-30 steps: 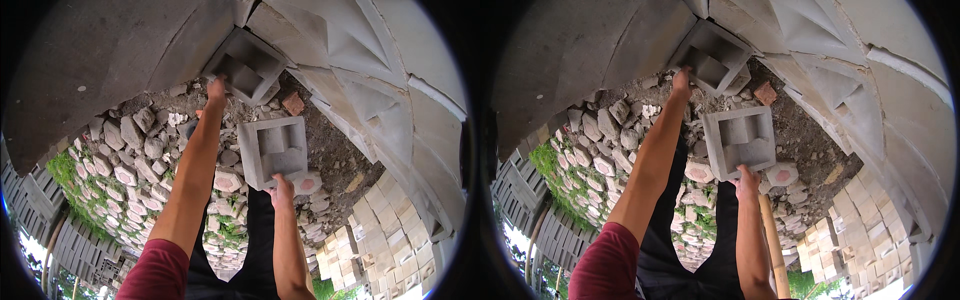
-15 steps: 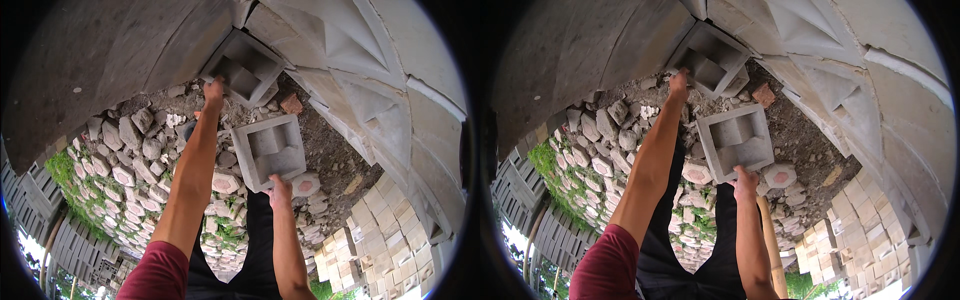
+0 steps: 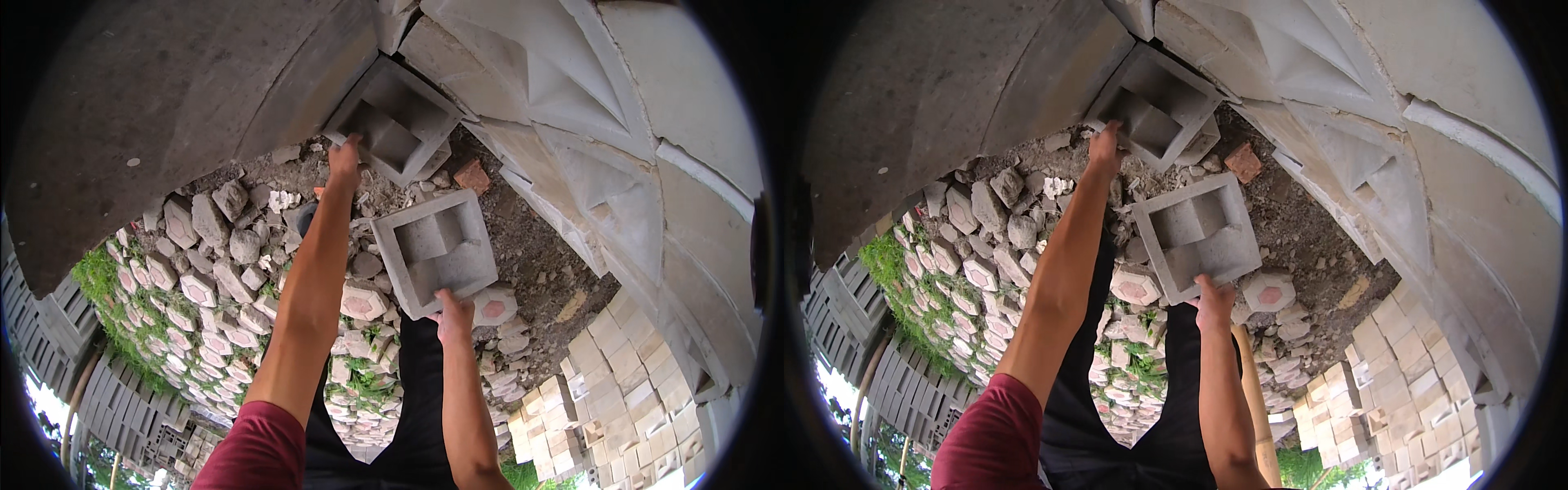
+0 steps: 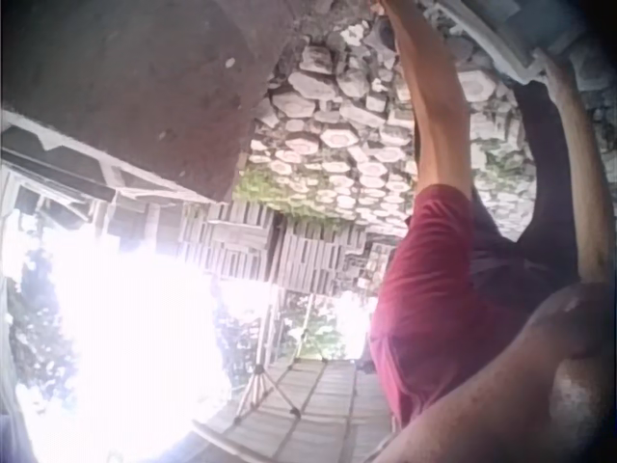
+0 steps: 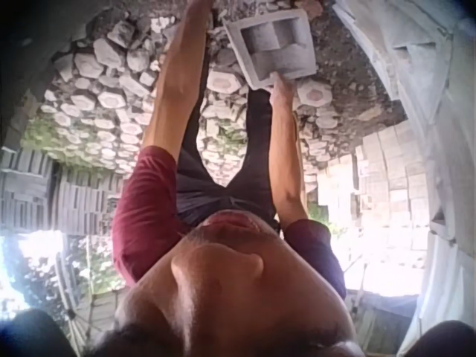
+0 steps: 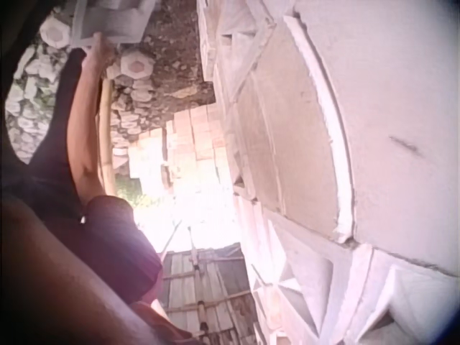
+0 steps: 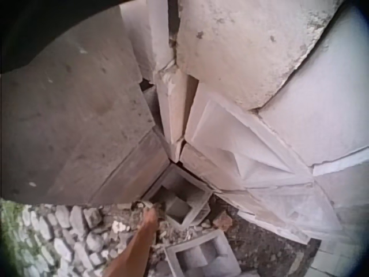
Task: The person picks up concrete ventilation blocks and places them into a stack against a wall in an outdoor manufacturing area.
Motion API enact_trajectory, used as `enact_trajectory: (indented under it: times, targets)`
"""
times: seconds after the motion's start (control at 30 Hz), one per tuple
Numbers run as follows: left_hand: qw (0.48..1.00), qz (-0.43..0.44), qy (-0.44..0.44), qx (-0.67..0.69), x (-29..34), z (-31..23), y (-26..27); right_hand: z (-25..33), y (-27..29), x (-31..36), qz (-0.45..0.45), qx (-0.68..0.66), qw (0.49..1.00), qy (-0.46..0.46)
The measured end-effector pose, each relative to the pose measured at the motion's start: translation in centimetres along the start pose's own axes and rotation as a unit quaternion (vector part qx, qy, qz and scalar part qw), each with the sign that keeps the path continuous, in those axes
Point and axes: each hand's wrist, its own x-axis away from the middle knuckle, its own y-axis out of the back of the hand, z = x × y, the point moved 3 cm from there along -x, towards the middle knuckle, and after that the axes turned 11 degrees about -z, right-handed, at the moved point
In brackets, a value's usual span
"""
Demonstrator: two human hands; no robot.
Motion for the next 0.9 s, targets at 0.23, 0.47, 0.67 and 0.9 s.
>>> enact_trajectory:
  times: [0.23, 0.47, 0.67, 0.9]
  targets:
    - [0.988, 0.068, 0.13, 0.039, 7.6, 4.5, 5.5, 1.6, -0.3, 1.1, 0.006, 0.065, 0.995, 0.073]
    - [0.986, 0.017, 0.088, 0.139, 7.5, 2.0, 7.5, 6.7, -4.4, 1.3, 0.068, 0.176, 0.96, 0.209]
    - [0.908, 0.0, 0.201, 0.368, 8.1, -1.7, 6.5, 11.0, -11.2, 0.6, 0.094, 0.191, 0.936, 0.282]
    - [0.892, 0.103, 0.105, 0.427, 7.5, -3.5, 1.0, 13.1, -17.0, -2.1, 0.128, 0.222, 0.902, 0.347]
